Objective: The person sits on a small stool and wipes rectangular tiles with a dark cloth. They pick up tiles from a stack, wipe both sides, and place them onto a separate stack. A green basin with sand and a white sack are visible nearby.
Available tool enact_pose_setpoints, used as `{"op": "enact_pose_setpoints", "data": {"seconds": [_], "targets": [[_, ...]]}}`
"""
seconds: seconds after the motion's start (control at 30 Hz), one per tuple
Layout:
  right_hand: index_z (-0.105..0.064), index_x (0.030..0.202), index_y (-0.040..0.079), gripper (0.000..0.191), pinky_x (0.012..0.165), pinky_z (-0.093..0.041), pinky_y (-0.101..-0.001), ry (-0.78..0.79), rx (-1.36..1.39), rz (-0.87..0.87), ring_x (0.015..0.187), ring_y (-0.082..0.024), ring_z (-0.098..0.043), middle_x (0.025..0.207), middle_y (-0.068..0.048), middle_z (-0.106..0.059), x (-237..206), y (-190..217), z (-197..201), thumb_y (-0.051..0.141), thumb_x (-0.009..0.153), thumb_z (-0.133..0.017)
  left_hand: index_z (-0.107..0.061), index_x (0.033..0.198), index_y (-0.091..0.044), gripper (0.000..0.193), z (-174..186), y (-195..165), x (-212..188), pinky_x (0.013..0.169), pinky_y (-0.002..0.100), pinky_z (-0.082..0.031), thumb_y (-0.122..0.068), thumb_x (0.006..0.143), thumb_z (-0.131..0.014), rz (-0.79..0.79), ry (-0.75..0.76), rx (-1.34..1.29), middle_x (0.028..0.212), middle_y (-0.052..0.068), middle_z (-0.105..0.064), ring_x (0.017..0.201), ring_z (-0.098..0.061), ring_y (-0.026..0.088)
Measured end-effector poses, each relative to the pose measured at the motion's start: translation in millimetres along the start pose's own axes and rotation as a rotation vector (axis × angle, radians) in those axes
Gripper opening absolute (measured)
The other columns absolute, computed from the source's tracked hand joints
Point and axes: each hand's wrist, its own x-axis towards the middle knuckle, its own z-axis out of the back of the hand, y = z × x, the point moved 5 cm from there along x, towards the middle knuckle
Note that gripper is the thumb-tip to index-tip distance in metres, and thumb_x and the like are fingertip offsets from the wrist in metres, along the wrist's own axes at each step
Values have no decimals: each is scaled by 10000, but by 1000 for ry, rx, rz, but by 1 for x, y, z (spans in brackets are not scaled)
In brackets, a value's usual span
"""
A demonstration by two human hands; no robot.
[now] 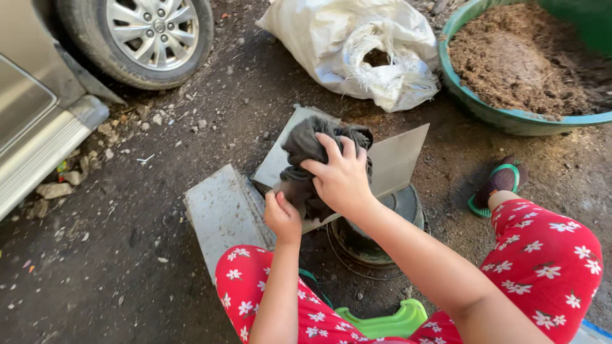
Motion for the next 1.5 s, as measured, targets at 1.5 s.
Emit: {"op": "enact_pose_setpoints", "data": {"seconds": [1.5], "targets": [[-772, 1133, 135, 296, 1198, -380, -514, -138, -108, -387, 1324, -431, -454, 1438, -195, -517, -150, -280, 35, -33, 945, -617, -678, 1272, -214, 406, 17, 51, -106, 1183, 371, -457, -45, 947, -502, -79, 705, 59, 1458, 57, -607, 1399, -559, 268]]}}
